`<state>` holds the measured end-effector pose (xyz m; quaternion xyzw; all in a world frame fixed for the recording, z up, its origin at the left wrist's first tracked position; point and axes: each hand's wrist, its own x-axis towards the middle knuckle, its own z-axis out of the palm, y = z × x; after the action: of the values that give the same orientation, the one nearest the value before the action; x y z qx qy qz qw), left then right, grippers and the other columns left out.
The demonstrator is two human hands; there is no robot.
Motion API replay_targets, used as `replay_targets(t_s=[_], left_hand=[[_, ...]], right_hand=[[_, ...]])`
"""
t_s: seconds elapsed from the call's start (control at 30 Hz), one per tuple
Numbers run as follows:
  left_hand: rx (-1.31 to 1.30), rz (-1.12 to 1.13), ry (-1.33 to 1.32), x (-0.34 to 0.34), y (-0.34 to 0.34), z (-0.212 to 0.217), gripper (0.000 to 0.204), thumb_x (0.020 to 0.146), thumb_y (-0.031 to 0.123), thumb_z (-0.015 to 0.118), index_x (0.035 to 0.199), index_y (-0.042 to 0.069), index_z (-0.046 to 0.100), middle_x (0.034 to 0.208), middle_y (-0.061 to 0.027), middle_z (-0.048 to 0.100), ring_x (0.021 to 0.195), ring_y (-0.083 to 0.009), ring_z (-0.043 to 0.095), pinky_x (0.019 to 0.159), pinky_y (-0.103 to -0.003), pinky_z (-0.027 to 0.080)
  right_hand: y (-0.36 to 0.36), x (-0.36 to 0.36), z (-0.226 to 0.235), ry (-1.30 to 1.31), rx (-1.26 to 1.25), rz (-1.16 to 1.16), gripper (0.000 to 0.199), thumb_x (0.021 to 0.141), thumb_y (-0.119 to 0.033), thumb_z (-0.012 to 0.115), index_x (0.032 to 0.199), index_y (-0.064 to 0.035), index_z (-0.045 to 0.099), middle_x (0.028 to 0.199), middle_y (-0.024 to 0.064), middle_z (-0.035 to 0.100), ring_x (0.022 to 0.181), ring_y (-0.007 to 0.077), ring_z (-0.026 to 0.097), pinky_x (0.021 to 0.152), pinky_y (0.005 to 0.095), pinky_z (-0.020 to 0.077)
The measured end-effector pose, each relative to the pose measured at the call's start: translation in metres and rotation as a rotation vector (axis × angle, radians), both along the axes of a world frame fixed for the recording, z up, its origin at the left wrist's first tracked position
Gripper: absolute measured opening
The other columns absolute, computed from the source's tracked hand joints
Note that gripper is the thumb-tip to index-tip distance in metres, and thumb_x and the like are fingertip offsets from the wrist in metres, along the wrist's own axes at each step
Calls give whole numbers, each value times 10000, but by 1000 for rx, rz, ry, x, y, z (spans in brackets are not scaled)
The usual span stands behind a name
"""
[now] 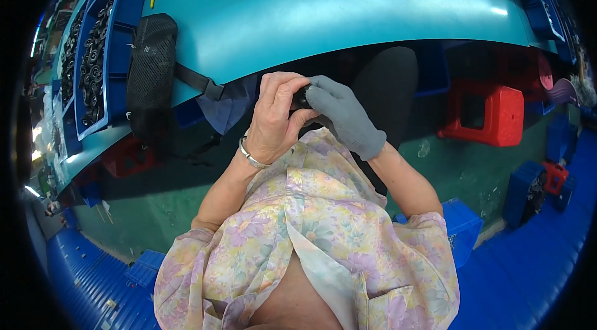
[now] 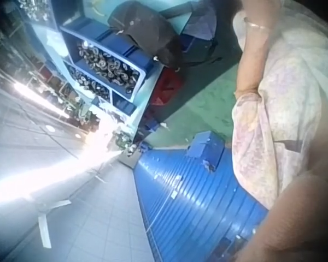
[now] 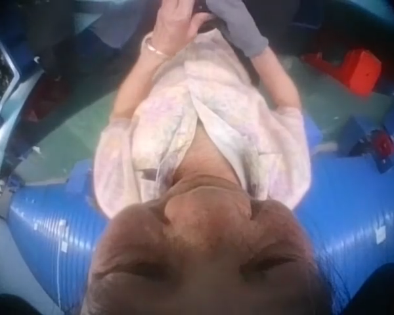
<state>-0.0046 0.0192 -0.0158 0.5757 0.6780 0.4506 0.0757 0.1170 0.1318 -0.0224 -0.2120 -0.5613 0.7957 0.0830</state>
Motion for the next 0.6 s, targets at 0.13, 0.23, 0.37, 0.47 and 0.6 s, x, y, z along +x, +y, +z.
replay_targets(t_s=[0.13,0.23,0.37,0.47,0.6], left_hand=[[-39,10,-74,1,-2,1,576,691,57,793,1206,22,536,1150,-130,539,963,-258,529,654,-302,503],[-71,24,-198,3,-5,9,565,696,105,801,1194,28,547,1159,-129,544,961,-259,530,672,-299,489],[-3,31,-207,-2,-7,2,509,691,148,813,1132,25,590,1111,-118,579,960,-266,544,762,-321,475],[18,32,-268,-3,-9,1,462,684,151,815,1076,16,609,1055,-109,600,954,-277,553,805,-339,463],[1,50,-241,-2,-7,8,464,643,106,813,1047,15,604,1023,-114,610,946,-289,556,797,-344,467]], right_hand=[[-6,-4,-3,150,-310,-38,242,984,-216,454,1067,-15,560,961,43,571,857,109,543,785,262,476],[-11,-4,-10,268,-544,-18,310,1015,-260,399,1087,-2,555,988,77,591,896,146,572,821,289,489],[-16,-5,-20,329,-839,52,454,1047,-371,306,1146,5,541,1054,129,616,969,203,604,885,334,499],[-20,-5,-18,309,-858,52,498,1047,-406,277,1172,4,531,1061,139,617,984,211,603,899,344,493],[-21,-5,-9,274,-868,13,520,1046,-425,254,1141,-3,542,1045,139,620,978,217,600,910,346,481]])
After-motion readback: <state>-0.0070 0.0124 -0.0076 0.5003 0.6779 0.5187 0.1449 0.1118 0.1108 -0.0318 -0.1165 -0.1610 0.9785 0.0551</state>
